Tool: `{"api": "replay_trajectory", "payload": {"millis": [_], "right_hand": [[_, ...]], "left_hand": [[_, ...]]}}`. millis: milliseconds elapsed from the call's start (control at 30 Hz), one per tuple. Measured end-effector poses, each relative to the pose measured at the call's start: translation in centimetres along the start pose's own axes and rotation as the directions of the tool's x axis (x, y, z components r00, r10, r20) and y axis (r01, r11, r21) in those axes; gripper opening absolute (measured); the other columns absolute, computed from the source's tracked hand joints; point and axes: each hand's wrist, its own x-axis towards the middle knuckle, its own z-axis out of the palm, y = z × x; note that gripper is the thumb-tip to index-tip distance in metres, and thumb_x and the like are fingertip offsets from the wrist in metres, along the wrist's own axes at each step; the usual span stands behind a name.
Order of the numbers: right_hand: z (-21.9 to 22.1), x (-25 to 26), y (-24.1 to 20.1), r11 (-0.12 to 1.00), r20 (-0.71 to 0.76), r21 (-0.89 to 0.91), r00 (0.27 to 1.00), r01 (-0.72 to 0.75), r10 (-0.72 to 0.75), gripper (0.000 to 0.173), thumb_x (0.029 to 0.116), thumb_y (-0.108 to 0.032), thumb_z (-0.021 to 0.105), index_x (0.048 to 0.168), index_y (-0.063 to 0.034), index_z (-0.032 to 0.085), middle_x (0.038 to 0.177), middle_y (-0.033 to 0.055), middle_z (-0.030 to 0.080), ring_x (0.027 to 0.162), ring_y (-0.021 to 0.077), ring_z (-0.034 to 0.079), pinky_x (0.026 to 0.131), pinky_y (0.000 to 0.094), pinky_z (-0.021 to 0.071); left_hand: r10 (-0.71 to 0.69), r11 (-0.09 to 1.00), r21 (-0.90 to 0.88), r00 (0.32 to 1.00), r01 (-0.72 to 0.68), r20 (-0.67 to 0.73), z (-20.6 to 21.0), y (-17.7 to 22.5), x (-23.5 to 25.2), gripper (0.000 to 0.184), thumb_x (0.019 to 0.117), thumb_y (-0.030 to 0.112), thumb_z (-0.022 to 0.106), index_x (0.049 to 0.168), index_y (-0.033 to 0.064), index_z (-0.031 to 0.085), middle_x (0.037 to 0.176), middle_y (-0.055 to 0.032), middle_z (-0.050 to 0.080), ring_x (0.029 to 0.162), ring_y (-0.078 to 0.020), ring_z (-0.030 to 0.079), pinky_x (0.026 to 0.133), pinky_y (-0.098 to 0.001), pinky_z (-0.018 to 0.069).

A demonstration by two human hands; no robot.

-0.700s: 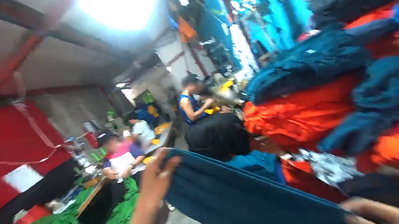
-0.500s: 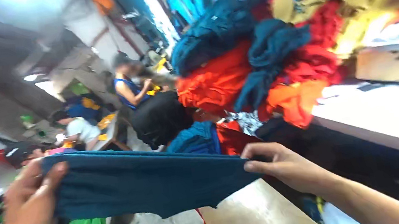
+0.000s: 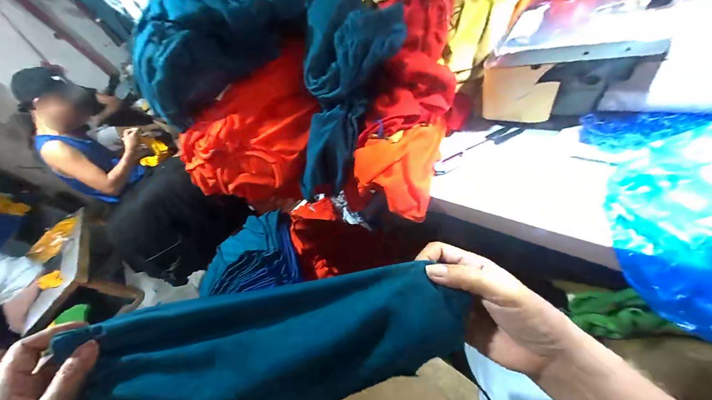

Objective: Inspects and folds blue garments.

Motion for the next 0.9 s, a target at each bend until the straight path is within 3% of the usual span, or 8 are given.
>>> {"api": "replay_trajectory", "payload": {"millis": [100, 200, 333, 467, 567, 733, 833, 900], "right_hand": [[-1.5, 0.1, -0.2, 0.999, -0.138, 0.03, 0.99, 0.012, -0.008, 0.015, 0.0997, -0.017, 0.056, 0.094, -0.0131, 0.069, 0.081, 0.0055, 0.07, 0.074, 0.0091, 0.068, 0.068, 0.0263, 0.0596], [-2.6, 0.2, 0.0, 0.999, -0.176, 0.036, 0.984, 0.021, -0.014, 0.013, 0.0988, -0.018, 0.058, 0.093, -0.0128, 0.069, 0.081, 0.0057, 0.07, 0.074, 0.0087, 0.068, 0.068, 0.0258, 0.0594], [-3.0, 0.7, 0.2, 0.996, -0.191, 0.014, 0.978, 0.085, -0.081, 0.009, 0.0965, -0.015, 0.064, 0.089, -0.015, 0.068, 0.08, 0.0027, 0.07, 0.073, 0.0057, 0.069, 0.069, 0.023, 0.0595], [-2.9, 1.3, 1.0, 0.985, -0.208, -0.008, 0.963, 0.172, -0.17, 0.014, 0.0882, -0.022, 0.079, 0.083, -0.0163, 0.067, 0.078, 0.0009, 0.068, 0.071, 0.004, 0.067, 0.069, 0.0209, 0.0581], [-2.8, 1.9, 1.5, 0.974, -0.225, -0.053, 0.948, 0.218, -0.225, 0.023, 0.0865, -0.023, 0.08, 0.073, -0.0168, 0.062, 0.07, -0.003, 0.062, 0.066, 0.0003, 0.061, 0.064, 0.016, 0.0535], [-4.3, 1.7, 0.4, 0.981, -0.011, -0.16, 0.994, 0.108, -0.111, 0.033, 0.0849, -0.046, 0.079, 0.068, -0.0235, 0.063, 0.067, -0.0105, 0.058, 0.066, -0.0055, 0.055, 0.063, 0.0109, 0.0468], [-4.9, 0.9, -0.5, 0.981, 0.119, -0.184, 0.989, -0.061, 0.084, 0.017, 0.0848, -0.03, 0.08, 0.079, -0.0212, 0.068, 0.076, -0.0083, 0.067, 0.072, -0.0041, 0.062, 0.067, 0.0132, 0.0522], [-5.0, 0.5, -0.6, 0.981, 0.148, -0.162, 0.981, -0.101, 0.126, 0.01, 0.0931, -0.027, 0.072, 0.087, -0.0191, 0.071, 0.08, -0.0051, 0.071, 0.076, -0.0015, 0.066, 0.071, 0.0163, 0.0557]], "left_hand": [[0.108, 0.993, -0.074, 0.967, -0.094, 0.231, 5.5, -0.2, 0.1, 0.047, 0.0973, 0.013, 0.057, 0.143, 0.0204, 0.048, 0.12, 0.0097, 0.065, 0.092, -0.0015, 0.069, 0.076, -0.0219, 0.0606], [0.274, 0.96, -0.188, 0.85, -0.21, 0.451, 12.1, 0.3, -0.7, 0.027, 0.1009, 0.024, 0.059, 0.126, 0.0264, 0.068, 0.12, 0.009, 0.07, 0.104, -0.0062, 0.068, 0.087, -0.026, 0.0584], [0.451, 0.892, -0.273, 0.725, -0.36, 0.52, 20.1, 2.1, -3.2, 0.022, 0.1033, 0.022, 0.055, 0.115, 0.0236, 0.073, 0.11, 0.0093, 0.071, 0.103, -0.002, 0.066, 0.089, -0.0228, 0.0555], [0.476, 0.866, -0.116, 0.732, -0.486, 0.487, 24.9, 4.1, -7.2, 0.04, 0.0911, 0.048, 0.069, 0.105, 0.0104, 0.075, 0.098, -0.0029, 0.071, 0.088, -0.0087, 0.068, 0.072, -0.0286, 0.0572], [0.545, 0.805, -0.003, 0.739, -0.593, 0.397, 26.6, 4.0, -8.5, 0.031, 0.0922, 0.041, 0.067, 0.086, 0.0103, 0.072, 0.088, -0.0067, 0.067, 0.072, -0.0105, 0.065, 0.055, -0.0252, 0.0519], [0.463, 0.886, -0.241, 0.766, -0.395, 0.447, 25.3, 3.1, -7.1, 0.018, 0.0964, 0.023, 0.065, 0.087, 0.0099, 0.073, 0.086, 0.005, 0.068, 0.085, 0.0024, 0.064, 0.077, -0.0144, 0.0535], [0.351, 0.924, -0.321, 0.788, -0.205, 0.506, 24.4, 2.7, -6.3, 0.016, 0.0996, 0.02, 0.06, 0.089, 0.0136, 0.071, 0.086, 0.0074, 0.067, 0.082, 0.0004, 0.064, 0.075, -0.0166, 0.0542], [0.307, 0.927, -0.359, 0.778, -0.113, 0.548, 24.2, 2.4, -6.2, 0.018, 0.1011, 0.019, 0.057, 0.091, 0.0142, 0.072, 0.088, 0.0065, 0.068, 0.081, -0.0016, 0.065, 0.073, -0.0183, 0.0553]]}}
